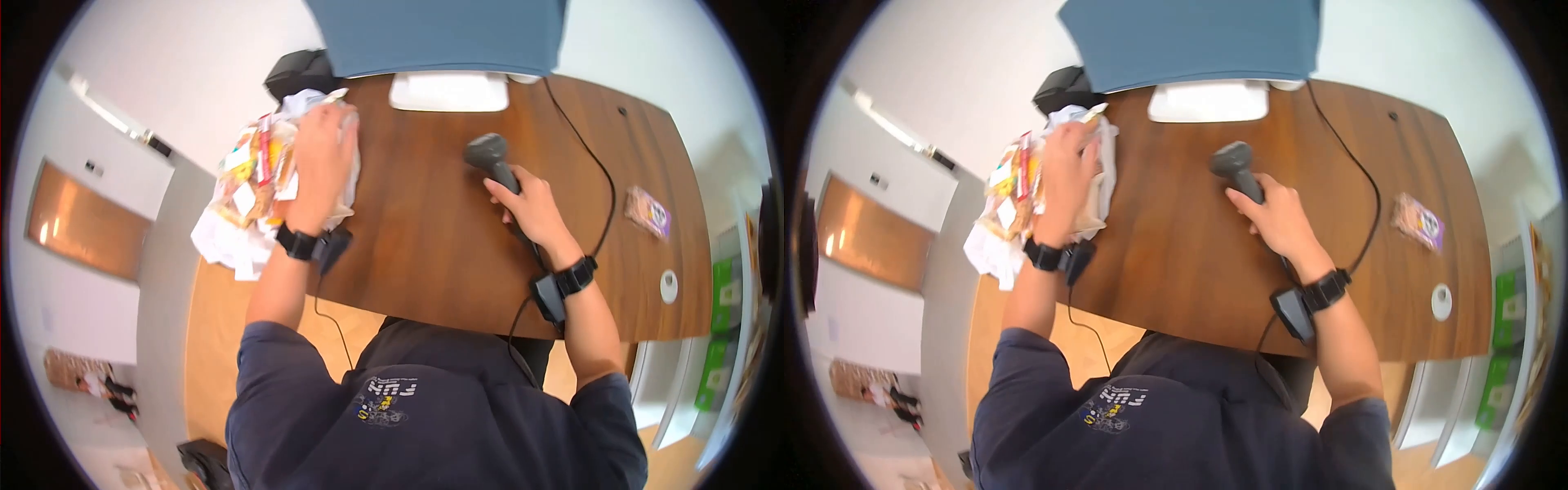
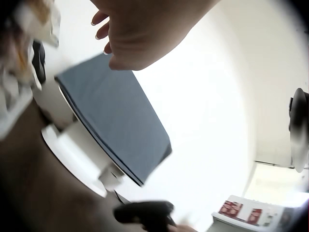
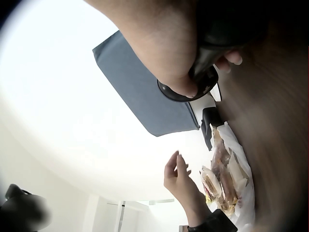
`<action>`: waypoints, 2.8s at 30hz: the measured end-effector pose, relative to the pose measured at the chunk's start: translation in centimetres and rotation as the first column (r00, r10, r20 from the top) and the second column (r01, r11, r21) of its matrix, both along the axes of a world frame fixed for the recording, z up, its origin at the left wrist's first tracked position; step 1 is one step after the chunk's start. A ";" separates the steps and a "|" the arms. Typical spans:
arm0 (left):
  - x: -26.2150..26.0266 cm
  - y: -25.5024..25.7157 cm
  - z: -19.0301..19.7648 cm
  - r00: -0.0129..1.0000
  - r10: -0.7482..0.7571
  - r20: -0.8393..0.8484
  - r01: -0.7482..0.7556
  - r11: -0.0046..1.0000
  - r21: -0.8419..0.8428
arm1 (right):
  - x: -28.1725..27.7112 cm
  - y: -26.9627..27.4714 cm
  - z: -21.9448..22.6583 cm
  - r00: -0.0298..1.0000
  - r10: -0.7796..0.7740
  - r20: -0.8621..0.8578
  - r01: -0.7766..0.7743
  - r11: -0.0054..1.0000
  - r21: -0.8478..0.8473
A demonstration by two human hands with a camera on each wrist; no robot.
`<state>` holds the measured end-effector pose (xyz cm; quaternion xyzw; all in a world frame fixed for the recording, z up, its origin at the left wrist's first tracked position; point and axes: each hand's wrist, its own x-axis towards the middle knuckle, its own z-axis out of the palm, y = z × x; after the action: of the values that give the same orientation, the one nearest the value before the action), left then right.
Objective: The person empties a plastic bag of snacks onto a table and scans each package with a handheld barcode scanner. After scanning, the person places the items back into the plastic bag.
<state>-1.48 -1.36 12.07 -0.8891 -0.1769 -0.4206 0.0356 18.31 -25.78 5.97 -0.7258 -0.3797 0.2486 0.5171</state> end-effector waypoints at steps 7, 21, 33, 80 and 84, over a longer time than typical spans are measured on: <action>7.2 -10.5 -7.5 0.881 -0.462 -0.104 0.310 0.728 -0.611 | 0.5 0.3 -2.1 0.981 -0.042 0.189 0.041 0.999 0.009; 17.0 -13.7 -12.5 0.677 -0.508 0.532 0.486 -0.235 -0.842 | -1.1 -1.1 0.8 0.801 -0.439 0.406 0.298 0.882 0.366; 29.7 -22.9 -11.3 0.462 -0.881 -0.098 0.780 0.457 -0.427 | -0.5 -1.8 0.9 0.645 -0.548 0.533 -0.011 0.691 0.723; 9.3 -3.0 -10.2 0.692 -0.100 0.715 0.528 -0.605 -0.596 | -0.1 -0.6 1.7 0.994 0.069 0.080 -0.071 0.997 0.033; 9.6 -3.7 -10.0 0.705 -0.145 0.694 0.527 -0.546 -0.651 | -0.2 -0.2 0.6 0.985 0.094 0.143 -0.099 0.995 0.031</action>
<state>8.10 -5.10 2.09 -0.4526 -0.0981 -0.1715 -0.8695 18.09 -26.03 6.54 -0.7122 -0.4548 0.2138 0.4900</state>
